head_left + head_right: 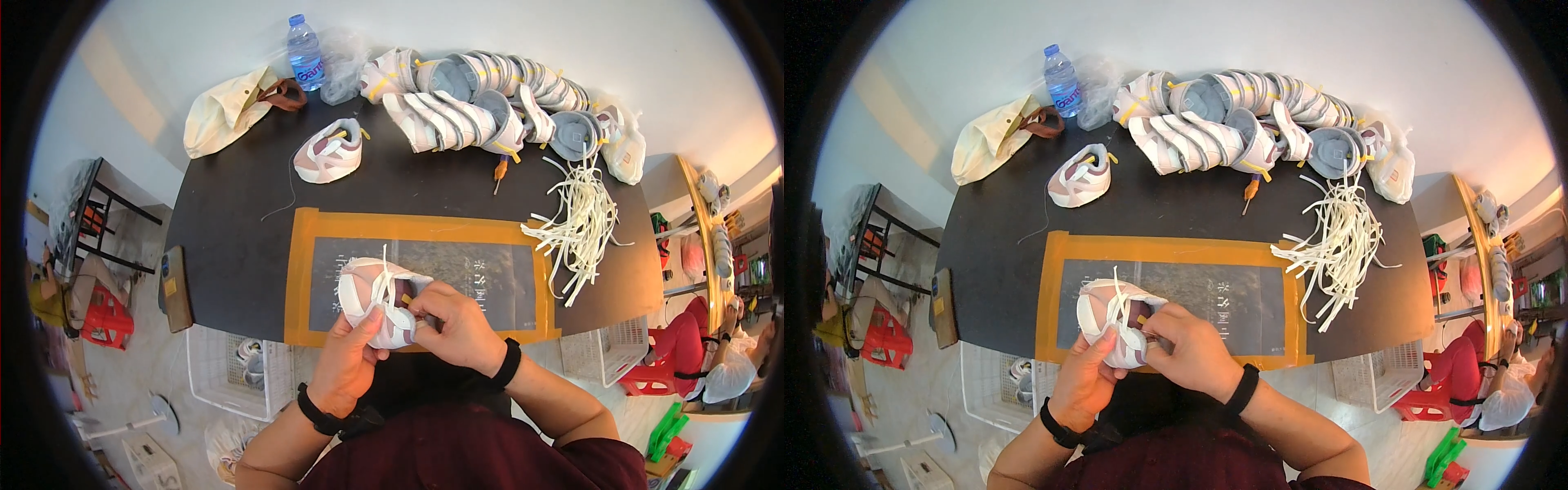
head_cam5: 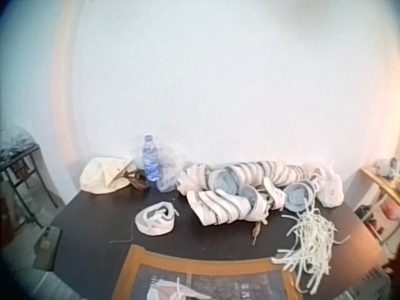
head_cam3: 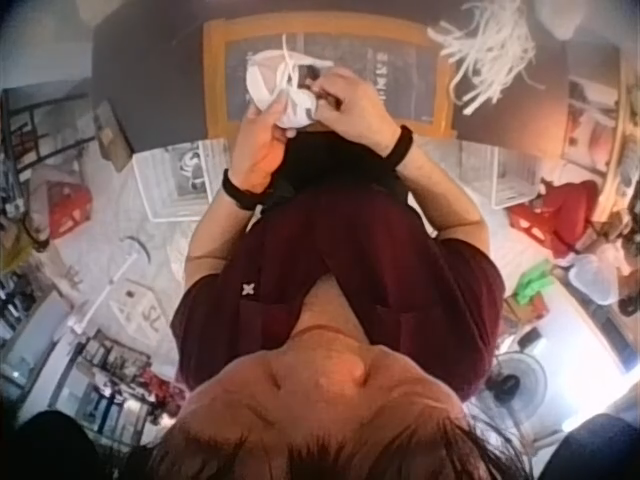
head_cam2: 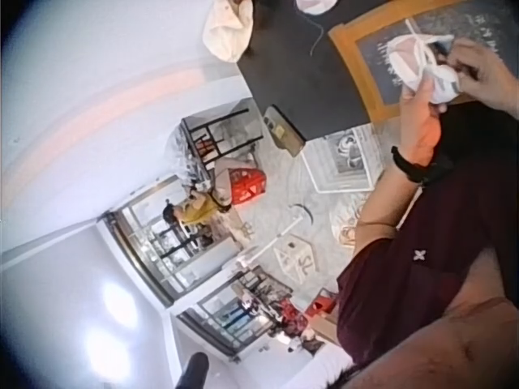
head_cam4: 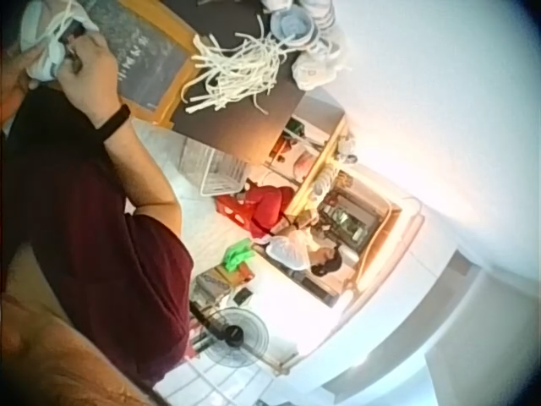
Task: Assembling components of a shoe upper by hand in a workshop environment.
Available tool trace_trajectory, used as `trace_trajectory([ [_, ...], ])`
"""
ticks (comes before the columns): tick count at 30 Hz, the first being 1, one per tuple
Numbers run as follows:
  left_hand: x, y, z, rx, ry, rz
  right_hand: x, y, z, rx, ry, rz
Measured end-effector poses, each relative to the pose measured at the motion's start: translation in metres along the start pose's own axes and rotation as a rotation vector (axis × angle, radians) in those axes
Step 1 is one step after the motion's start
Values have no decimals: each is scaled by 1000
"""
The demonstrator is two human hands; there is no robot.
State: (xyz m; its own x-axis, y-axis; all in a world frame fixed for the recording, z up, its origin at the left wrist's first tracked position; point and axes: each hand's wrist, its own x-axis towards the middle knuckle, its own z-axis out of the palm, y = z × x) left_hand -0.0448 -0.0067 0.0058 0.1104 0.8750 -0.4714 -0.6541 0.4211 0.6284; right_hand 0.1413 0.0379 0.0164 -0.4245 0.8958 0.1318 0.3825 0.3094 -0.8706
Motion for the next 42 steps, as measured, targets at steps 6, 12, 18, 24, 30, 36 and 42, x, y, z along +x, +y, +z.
trace_trajectory([
  [6, 0, -1, 2, -40, -2, 17, 7, -2, -9, -109, -104, -91],
  [12, 6, -2, 11, -17, 150, 14, 14, -2, -18, -129, -251, -101],
  [18, 10, 2, 8, 55, 154, -12, 9, -4, -22, -144, -337, -105],
  [24, -2, -4, -6, 84, 22, 42, -28, -6, -18, 155, 175, -135],
  [30, -30, 6, -12, 105, -111, 3, -31, -11, -49, 467, 127, 291],
  [36, -38, 6, -5, 26, -307, -39, -37, -11, -35, 934, -244, 384],
  [42, -45, -8, -4, -184, -441, -76, -49, -15, -26, 1197, -196, 440],
])
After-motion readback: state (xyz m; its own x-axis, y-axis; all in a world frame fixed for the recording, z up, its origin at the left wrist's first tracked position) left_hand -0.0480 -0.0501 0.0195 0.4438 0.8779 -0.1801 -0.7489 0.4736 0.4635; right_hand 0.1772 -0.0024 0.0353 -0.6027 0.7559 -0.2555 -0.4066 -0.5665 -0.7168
